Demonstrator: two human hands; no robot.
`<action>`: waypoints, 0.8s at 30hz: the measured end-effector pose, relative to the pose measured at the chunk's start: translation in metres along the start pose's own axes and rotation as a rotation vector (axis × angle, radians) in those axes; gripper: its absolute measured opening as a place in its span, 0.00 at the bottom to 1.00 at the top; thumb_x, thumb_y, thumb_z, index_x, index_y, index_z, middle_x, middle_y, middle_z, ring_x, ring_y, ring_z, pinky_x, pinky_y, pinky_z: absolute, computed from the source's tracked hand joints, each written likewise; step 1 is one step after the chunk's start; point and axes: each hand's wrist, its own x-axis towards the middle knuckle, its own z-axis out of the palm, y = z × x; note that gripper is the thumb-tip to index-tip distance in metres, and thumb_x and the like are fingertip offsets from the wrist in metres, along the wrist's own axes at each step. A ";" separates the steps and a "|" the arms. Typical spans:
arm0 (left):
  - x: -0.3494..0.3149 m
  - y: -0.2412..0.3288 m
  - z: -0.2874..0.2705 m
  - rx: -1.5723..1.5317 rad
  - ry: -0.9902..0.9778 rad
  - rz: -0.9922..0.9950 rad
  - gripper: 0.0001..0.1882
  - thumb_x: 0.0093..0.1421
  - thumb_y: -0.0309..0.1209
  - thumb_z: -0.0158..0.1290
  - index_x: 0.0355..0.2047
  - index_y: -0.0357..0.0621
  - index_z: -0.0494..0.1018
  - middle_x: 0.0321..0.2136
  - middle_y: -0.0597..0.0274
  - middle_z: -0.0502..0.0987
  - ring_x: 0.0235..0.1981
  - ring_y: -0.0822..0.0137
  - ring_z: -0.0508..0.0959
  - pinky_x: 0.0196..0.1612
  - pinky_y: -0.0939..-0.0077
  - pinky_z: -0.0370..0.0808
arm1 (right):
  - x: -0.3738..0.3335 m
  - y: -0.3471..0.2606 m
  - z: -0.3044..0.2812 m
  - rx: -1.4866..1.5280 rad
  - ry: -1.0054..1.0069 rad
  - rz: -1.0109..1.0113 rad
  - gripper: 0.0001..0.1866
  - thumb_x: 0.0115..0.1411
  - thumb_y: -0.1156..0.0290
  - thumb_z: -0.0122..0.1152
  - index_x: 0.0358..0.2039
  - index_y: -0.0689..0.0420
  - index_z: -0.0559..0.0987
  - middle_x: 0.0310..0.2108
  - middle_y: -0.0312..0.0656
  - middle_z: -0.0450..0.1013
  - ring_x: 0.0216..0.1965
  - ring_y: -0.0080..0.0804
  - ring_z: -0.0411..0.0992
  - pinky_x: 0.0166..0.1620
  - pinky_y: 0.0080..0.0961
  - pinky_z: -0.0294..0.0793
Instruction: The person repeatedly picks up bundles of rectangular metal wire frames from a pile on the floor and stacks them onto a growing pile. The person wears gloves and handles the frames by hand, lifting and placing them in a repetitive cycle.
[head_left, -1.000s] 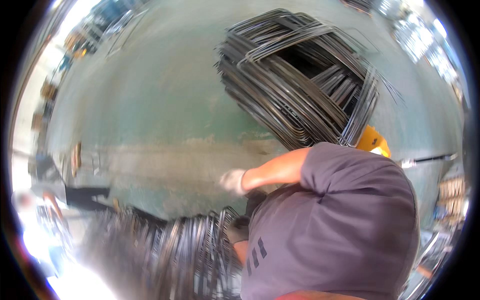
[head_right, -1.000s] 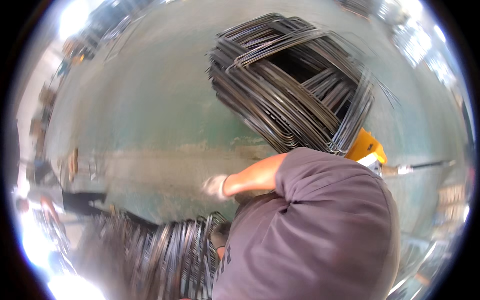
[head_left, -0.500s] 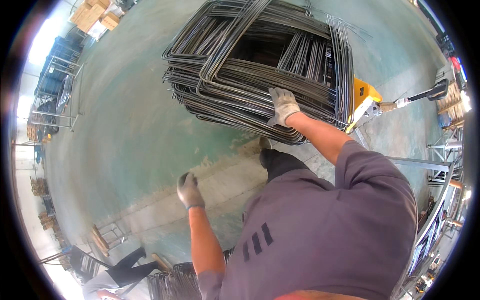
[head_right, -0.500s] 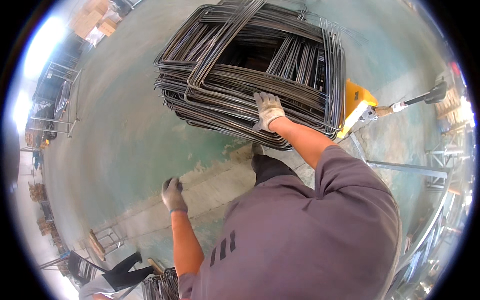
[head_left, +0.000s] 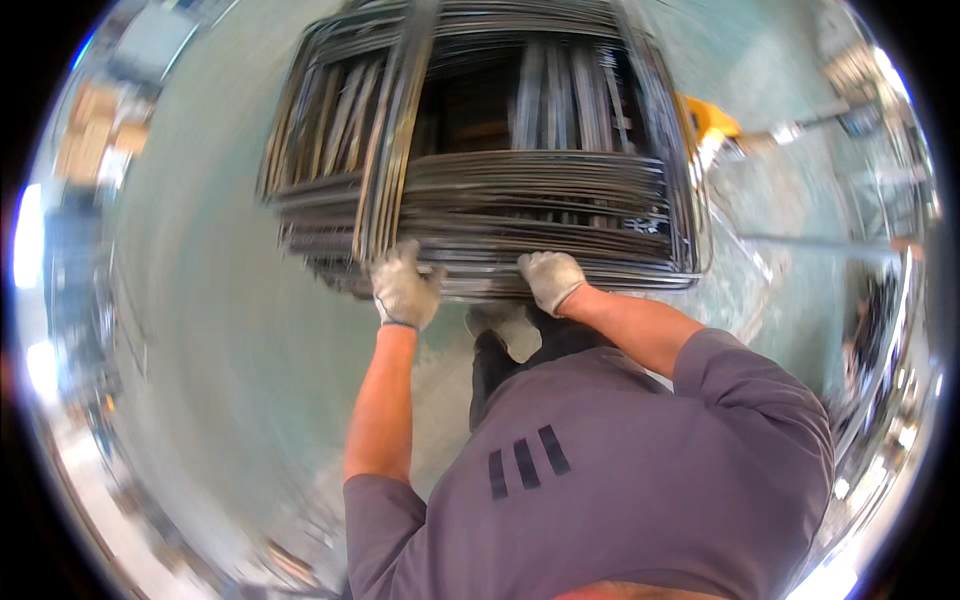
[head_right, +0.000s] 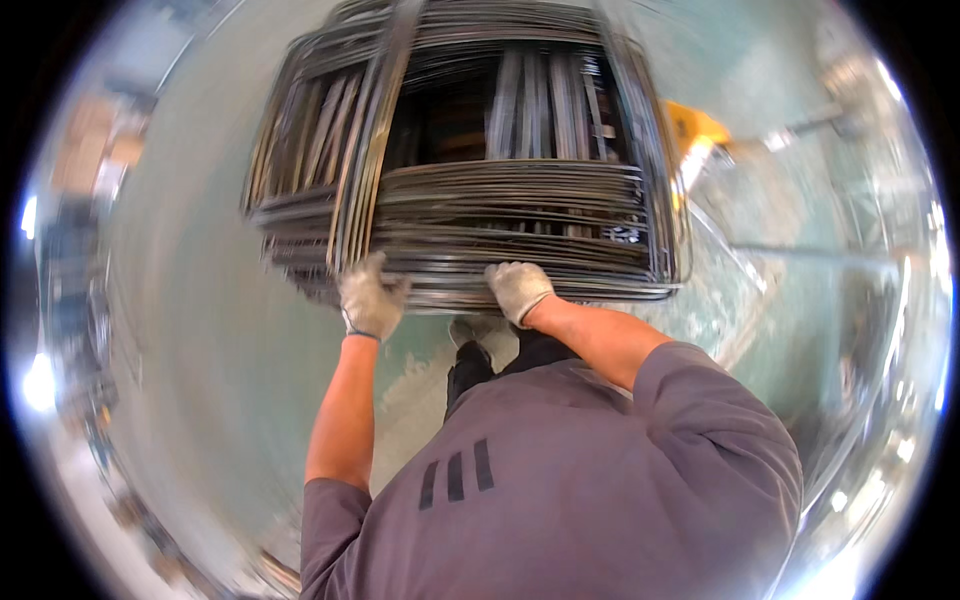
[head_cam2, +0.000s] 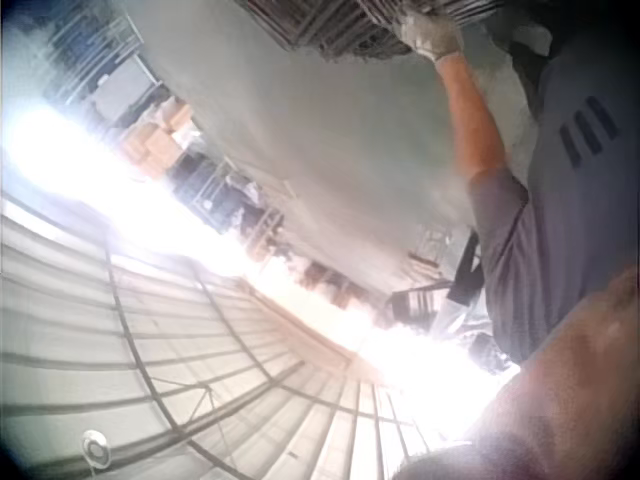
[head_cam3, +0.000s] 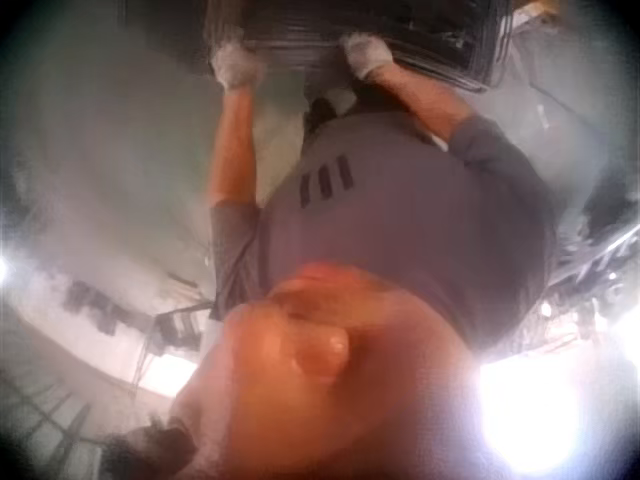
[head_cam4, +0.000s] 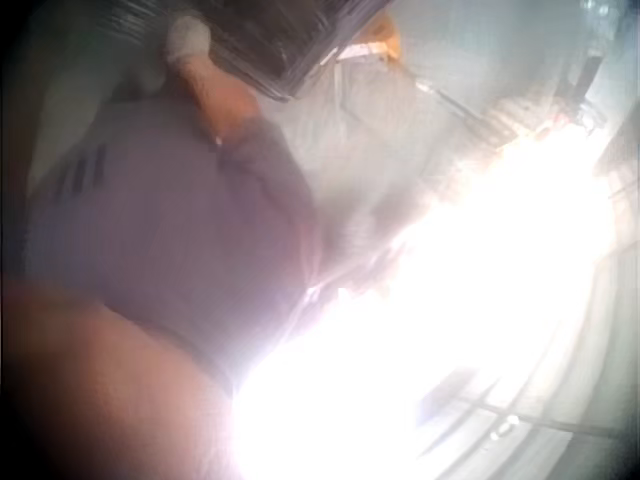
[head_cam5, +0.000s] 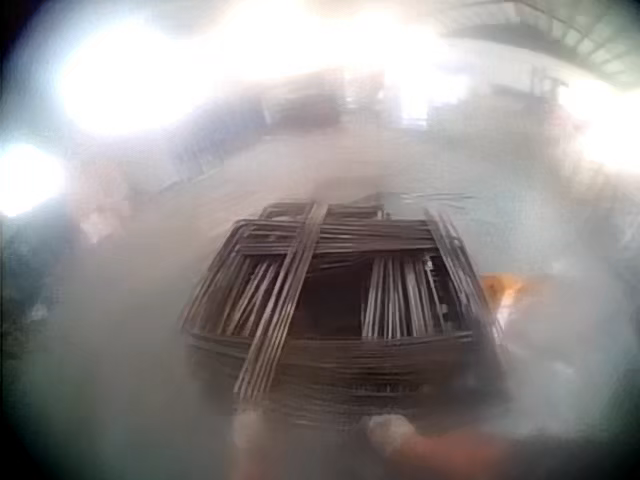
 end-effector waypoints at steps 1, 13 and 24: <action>0.006 0.003 0.010 -0.042 -0.208 0.091 0.36 0.60 0.45 0.75 0.64 0.40 0.79 0.58 0.45 0.83 0.63 0.43 0.79 0.68 0.49 0.75 | 0.000 -0.001 0.004 0.019 -0.009 0.017 0.15 0.62 0.71 0.64 0.49 0.58 0.83 0.46 0.52 0.85 0.49 0.52 0.86 0.50 0.46 0.87; 0.044 0.053 0.071 0.214 -0.819 0.652 0.21 0.61 0.42 0.67 0.47 0.41 0.80 0.41 0.43 0.89 0.48 0.42 0.89 0.52 0.47 0.84 | -0.030 -0.026 -0.007 0.225 0.070 0.180 0.23 0.57 0.61 0.74 0.51 0.57 0.85 0.47 0.50 0.85 0.53 0.50 0.84 0.58 0.47 0.84; 0.028 0.051 0.077 0.202 -0.789 0.582 0.16 0.56 0.32 0.64 0.44 0.40 0.79 0.41 0.41 0.88 0.47 0.39 0.88 0.53 0.47 0.84 | -0.166 0.187 -0.059 0.451 0.299 1.481 0.69 0.50 0.45 0.86 0.82 0.60 0.54 0.78 0.61 0.61 0.80 0.58 0.60 0.77 0.47 0.65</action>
